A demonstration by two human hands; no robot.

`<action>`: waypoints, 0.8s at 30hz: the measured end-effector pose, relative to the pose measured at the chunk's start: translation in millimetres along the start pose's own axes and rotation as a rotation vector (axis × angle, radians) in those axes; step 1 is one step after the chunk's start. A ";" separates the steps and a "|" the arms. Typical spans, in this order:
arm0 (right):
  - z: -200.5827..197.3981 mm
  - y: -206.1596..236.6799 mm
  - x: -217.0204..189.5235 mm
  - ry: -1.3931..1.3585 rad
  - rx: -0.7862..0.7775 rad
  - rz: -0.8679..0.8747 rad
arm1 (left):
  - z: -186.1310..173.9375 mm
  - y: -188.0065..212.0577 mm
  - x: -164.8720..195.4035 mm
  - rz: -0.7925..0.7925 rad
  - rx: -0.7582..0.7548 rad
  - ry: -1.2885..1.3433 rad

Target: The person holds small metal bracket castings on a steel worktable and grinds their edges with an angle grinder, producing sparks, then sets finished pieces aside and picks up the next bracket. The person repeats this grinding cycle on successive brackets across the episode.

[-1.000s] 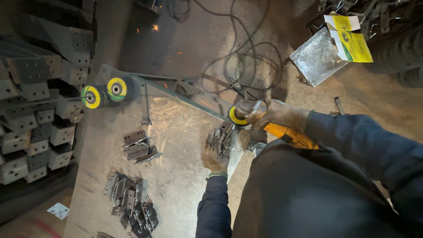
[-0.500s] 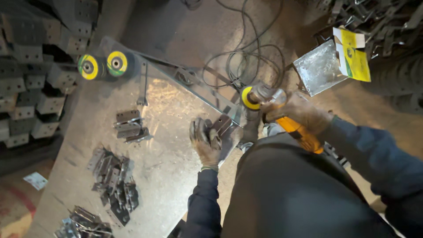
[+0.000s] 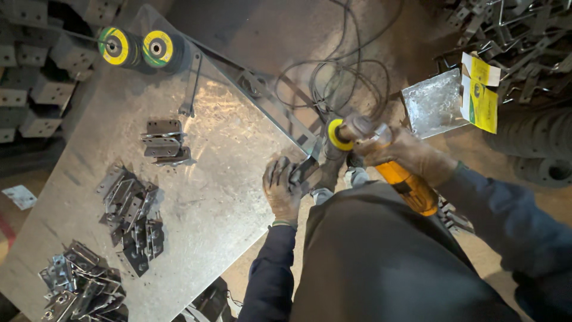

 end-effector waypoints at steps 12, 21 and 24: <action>32.4 -10.8 -23.6 0.361 -0.424 -0.652 | 14.0 0.4 0.8 0.078 0.053 0.013; 38.6 -35.2 -5.0 0.333 -0.541 -0.616 | 11.2 -0.4 2.0 0.065 -0.019 0.037; 42.6 -44.5 -0.8 0.325 -0.521 -0.545 | 10.3 -0.3 3.0 0.061 -0.002 0.028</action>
Point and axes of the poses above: each hand's wrist, its own y-axis away from the middle knuckle, its own z-axis out of the palm, x = y × z, the point moved 10 cm from there along -y, towards the middle knuckle, and after that the axes turned 11 degrees about x, right-handed, at the moved point
